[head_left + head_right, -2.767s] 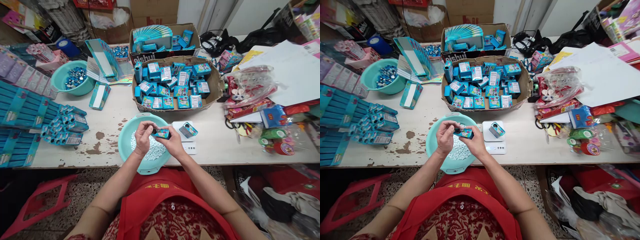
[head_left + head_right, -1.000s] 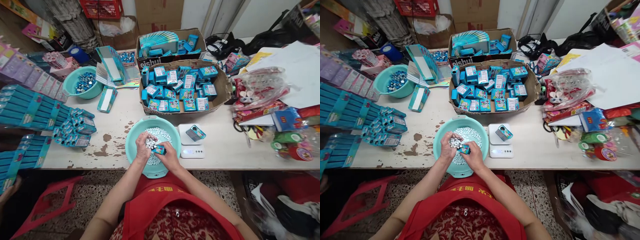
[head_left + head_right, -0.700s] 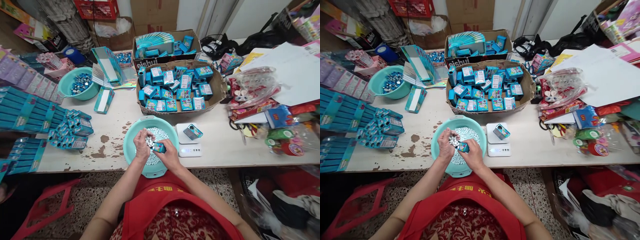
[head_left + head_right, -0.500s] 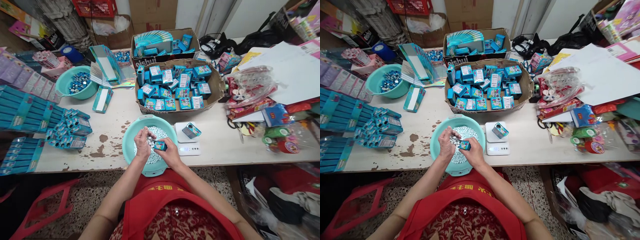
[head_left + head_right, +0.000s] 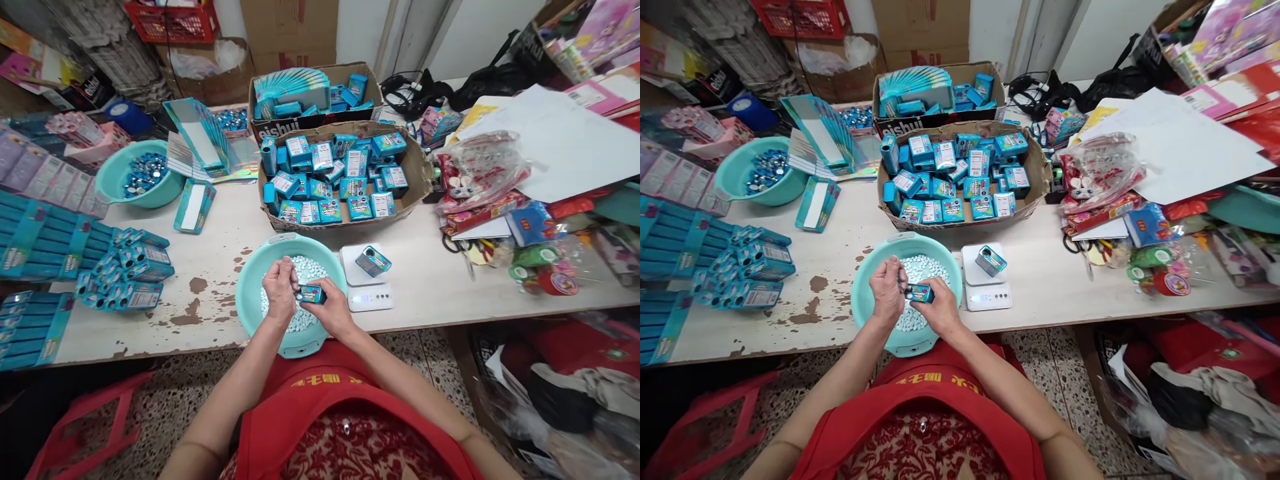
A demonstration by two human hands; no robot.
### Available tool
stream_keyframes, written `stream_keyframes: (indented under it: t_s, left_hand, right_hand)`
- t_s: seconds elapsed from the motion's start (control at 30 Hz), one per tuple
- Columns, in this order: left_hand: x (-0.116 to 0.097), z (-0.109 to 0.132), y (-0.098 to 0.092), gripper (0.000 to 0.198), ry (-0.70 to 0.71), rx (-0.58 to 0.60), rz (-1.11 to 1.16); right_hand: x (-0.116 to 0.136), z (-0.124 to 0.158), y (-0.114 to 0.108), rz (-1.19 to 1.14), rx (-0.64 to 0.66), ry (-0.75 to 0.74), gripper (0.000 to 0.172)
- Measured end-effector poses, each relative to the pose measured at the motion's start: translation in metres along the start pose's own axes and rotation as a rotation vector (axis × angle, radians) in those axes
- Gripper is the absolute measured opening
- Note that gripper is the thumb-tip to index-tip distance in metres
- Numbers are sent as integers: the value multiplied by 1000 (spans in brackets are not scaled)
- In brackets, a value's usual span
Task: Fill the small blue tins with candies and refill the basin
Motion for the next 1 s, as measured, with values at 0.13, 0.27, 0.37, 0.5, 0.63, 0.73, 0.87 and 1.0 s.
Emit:
stream_keyframes:
  t_s: [0.13,0.27,0.37,0.5,0.63,0.73,0.87,1.0]
  left_hand:
    - [1,3,3,34,59,108,-227]
    - [7,6,10,30,77,211,-427]
    - [6,-1,8,31,36,172,-305]
    - [9,-15,3,36,-132,158,50]
    - [32,-20,-21,39,-282,172,-57]
    - [62,-14,-33,34,-372,359,-518]
    - [79,-12,-29,12,-332,521,-733]
    - [66,-30,11,12,-149,534,-900]
  right_hand:
    - [3,-2,1,58,-12,3,30]
    - [0,-6,5,106,6,50,26]
    - [-3,-4,5,69,18,42,29]
    - [-13,9,-6,-160,44,56,33]
    - [-23,31,-37,-355,-28,64,39]
    - [-33,48,-63,-407,-132,112,39]
    - [-39,64,-85,-380,-191,122,39]
    - [-40,78,-95,-341,-221,98,37]
Point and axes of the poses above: each hand's wrist, its own z-axis away from the middle knuckle, its own y-axis out of the palm, x = y × z, the point moved 7 cm from there along -z, towards the middle knuckle, and after that the axes turned 10 degrees about x, right-handed, at the moved point
